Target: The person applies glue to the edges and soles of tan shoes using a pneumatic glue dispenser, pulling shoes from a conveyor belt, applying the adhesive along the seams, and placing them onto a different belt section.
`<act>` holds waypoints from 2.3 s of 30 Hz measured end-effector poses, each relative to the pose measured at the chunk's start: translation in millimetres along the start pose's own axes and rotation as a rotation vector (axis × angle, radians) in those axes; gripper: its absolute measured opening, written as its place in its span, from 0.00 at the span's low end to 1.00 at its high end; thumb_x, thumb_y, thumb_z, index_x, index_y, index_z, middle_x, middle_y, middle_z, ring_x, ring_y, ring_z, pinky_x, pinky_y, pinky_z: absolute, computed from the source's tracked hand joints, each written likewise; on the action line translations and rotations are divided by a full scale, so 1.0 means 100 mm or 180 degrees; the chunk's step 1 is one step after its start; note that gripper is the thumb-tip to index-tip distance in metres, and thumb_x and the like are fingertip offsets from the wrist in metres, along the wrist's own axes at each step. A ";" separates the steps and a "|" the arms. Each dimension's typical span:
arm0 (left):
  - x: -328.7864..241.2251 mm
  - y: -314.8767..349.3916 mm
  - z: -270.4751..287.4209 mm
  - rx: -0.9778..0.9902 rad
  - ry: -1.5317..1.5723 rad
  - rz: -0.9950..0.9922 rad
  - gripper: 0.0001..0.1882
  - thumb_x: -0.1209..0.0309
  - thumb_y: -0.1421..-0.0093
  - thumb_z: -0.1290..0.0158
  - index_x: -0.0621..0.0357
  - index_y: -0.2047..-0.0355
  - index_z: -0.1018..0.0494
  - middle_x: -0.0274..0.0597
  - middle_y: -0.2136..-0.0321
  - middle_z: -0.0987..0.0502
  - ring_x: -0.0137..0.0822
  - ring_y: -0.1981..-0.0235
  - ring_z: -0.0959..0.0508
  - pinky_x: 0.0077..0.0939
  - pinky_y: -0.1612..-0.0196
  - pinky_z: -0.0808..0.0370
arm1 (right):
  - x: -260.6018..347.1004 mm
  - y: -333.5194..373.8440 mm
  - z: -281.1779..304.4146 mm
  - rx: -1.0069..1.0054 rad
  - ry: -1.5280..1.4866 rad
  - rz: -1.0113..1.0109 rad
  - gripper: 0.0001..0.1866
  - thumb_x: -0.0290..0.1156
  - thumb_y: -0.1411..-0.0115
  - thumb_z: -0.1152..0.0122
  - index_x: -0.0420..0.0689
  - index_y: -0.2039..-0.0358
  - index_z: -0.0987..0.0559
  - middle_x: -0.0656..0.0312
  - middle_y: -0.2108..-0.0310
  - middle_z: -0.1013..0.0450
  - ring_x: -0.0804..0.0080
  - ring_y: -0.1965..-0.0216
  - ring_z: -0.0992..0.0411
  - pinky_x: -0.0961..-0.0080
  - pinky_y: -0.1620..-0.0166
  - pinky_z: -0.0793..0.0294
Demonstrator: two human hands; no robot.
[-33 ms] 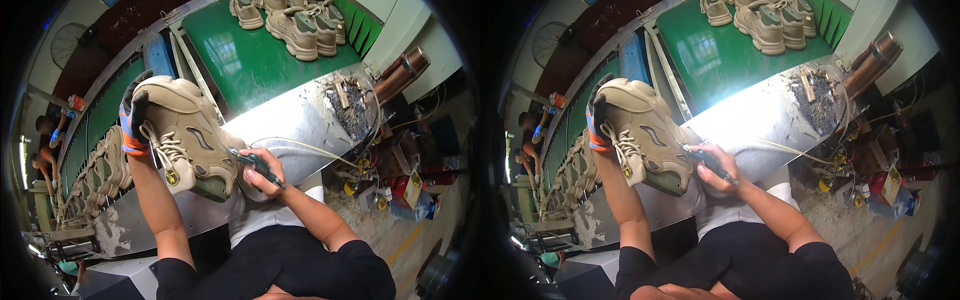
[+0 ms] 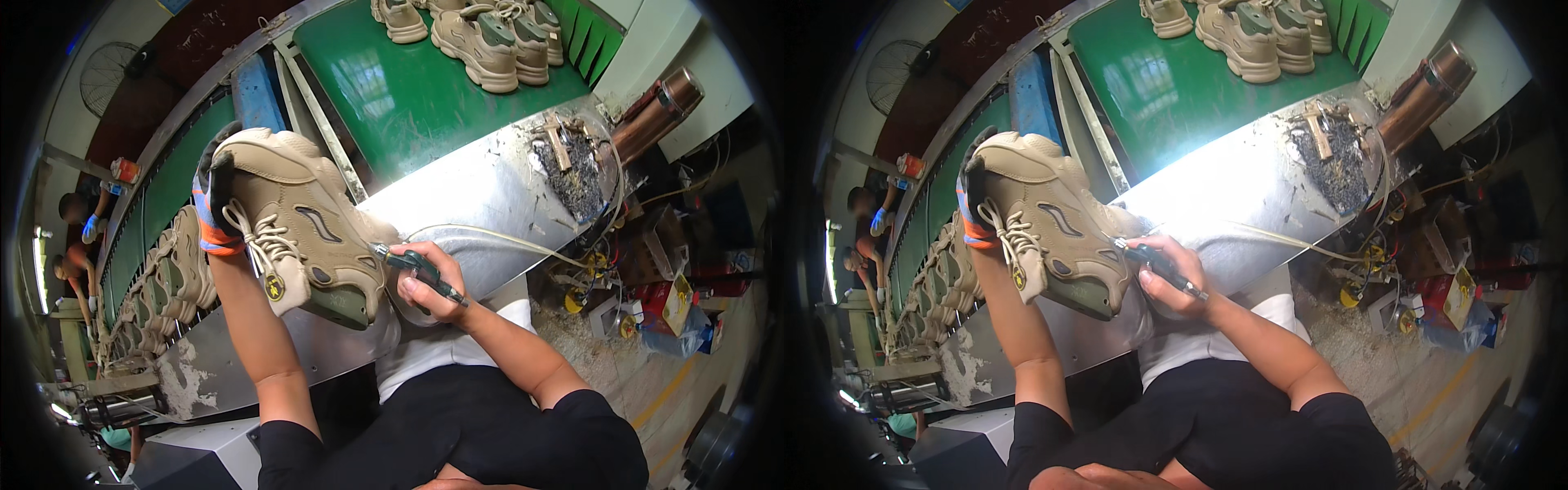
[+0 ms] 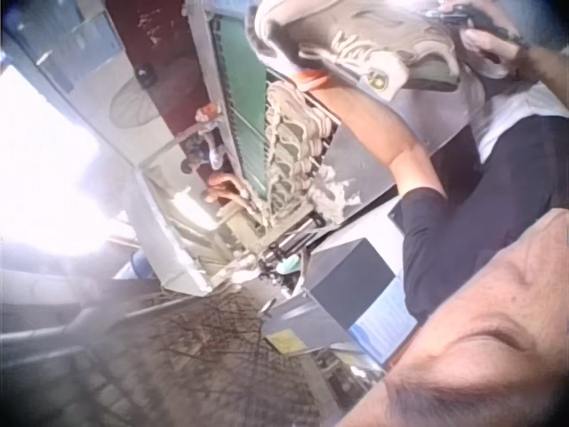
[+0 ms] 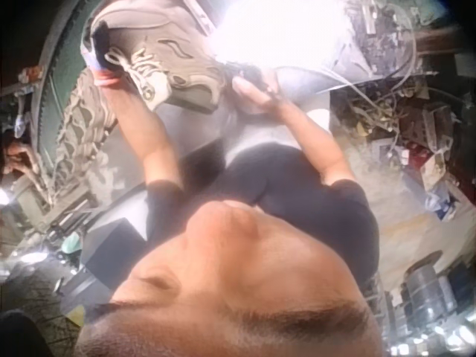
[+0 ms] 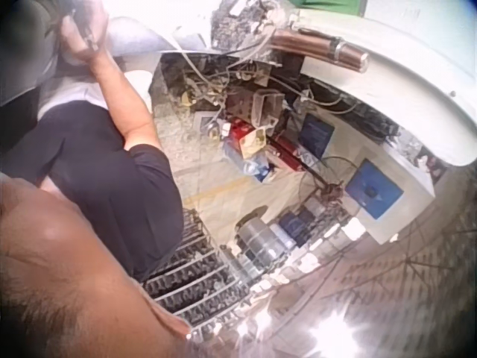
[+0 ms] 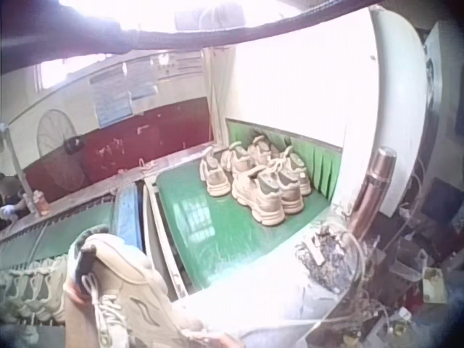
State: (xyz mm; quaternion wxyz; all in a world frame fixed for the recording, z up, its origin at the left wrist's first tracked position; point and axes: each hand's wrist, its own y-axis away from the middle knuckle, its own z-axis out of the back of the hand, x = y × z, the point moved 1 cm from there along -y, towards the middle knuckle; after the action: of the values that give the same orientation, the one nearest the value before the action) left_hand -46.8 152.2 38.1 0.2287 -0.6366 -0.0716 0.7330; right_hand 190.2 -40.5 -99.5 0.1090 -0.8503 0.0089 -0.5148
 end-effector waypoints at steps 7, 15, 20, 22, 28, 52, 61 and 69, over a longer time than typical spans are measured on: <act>0.69 0.46 0.70 -0.0865 0.0311 0.0594 0.30 0.50 0.34 0.57 0.64 0.43 0.34 0.48 0.47 0.28 0.41 0.48 0.27 0.34 0.41 0.34 | 0.02 0.12 -0.02 -0.0094 -0.0900 -0.0615 0.24 0.29 0.41 0.49 0.34 0.45 0.36 0.60 0.80 0.35 0.75 0.78 0.36 0.78 0.73 0.34; 0.68 1.46 0.75 -0.1084 0.1878 0.1316 0.32 0.46 0.35 0.57 0.60 0.43 0.34 0.48 0.44 0.30 0.44 0.46 0.29 0.39 0.40 0.33 | -0.10 0.10 -0.13 -0.0352 -0.1444 -0.0856 0.23 0.25 0.41 0.49 0.37 0.44 0.36 0.63 0.79 0.36 0.78 0.79 0.39 0.80 0.74 0.35; 0.50 2.32 0.65 -0.1314 0.1347 0.1243 0.31 0.49 0.34 0.56 0.59 0.40 0.37 0.45 0.44 0.31 0.41 0.44 0.30 0.38 0.39 0.35 | -0.25 -0.01 -0.28 -0.0331 -0.1206 -0.0853 0.22 0.25 0.40 0.49 0.40 0.44 0.36 0.64 0.77 0.36 0.80 0.79 0.39 0.82 0.74 0.37; 0.29 2.67 0.60 -0.1849 0.1753 0.1884 0.31 0.50 0.35 0.53 0.58 0.39 0.38 0.44 0.44 0.30 0.42 0.44 0.30 0.41 0.39 0.34 | -0.25 -0.04 -0.36 -0.0333 -0.1112 -0.0888 0.22 0.25 0.40 0.49 0.40 0.45 0.36 0.66 0.77 0.36 0.83 0.79 0.39 0.83 0.75 0.37; -0.23 3.47 0.13 -0.2189 0.1497 0.2771 0.32 0.52 0.35 0.53 0.58 0.38 0.41 0.46 0.42 0.33 0.47 0.45 0.28 0.44 0.45 0.27 | -0.42 -0.02 -0.45 -0.0312 -0.0491 -0.0694 0.22 0.24 0.41 0.49 0.39 0.45 0.37 0.69 0.76 0.35 0.86 0.79 0.39 0.85 0.75 0.38; -0.23 2.94 -1.05 -0.0354 0.3234 0.3552 0.43 0.37 0.36 0.66 0.63 0.36 0.44 0.58 0.46 0.30 0.51 0.50 0.23 0.46 0.49 0.23 | 0.10 0.56 -0.17 0.0111 -0.0995 -0.1732 0.20 0.22 0.41 0.48 0.38 0.47 0.35 0.65 0.77 0.36 0.83 0.83 0.40 0.81 0.79 0.41; -0.17 2.65 -1.42 0.0196 0.3304 0.3795 0.47 0.33 0.39 0.66 0.63 0.36 0.46 0.62 0.47 0.30 0.53 0.49 0.25 0.48 0.48 0.25 | 0.60 0.54 0.04 -0.0069 -0.0342 -0.1994 0.21 0.22 0.42 0.48 0.37 0.47 0.35 0.65 0.77 0.35 0.84 0.83 0.40 0.82 0.79 0.41; -0.17 2.29 -1.70 0.0316 0.3370 0.3638 0.48 0.31 0.39 0.70 0.63 0.37 0.43 0.56 0.46 0.30 0.47 0.48 0.25 0.44 0.45 0.28 | 0.65 0.53 0.05 -0.0324 0.0456 -0.1601 0.21 0.25 0.42 0.46 0.37 0.48 0.34 0.67 0.74 0.33 0.85 0.78 0.39 0.83 0.74 0.38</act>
State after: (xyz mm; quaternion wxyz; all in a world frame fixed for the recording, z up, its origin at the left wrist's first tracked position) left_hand 63.3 -89.6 -67.9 -0.1526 -0.8288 0.4191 0.3380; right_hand 230.0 -99.6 -55.1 -0.0663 -0.7916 -0.1691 -0.5834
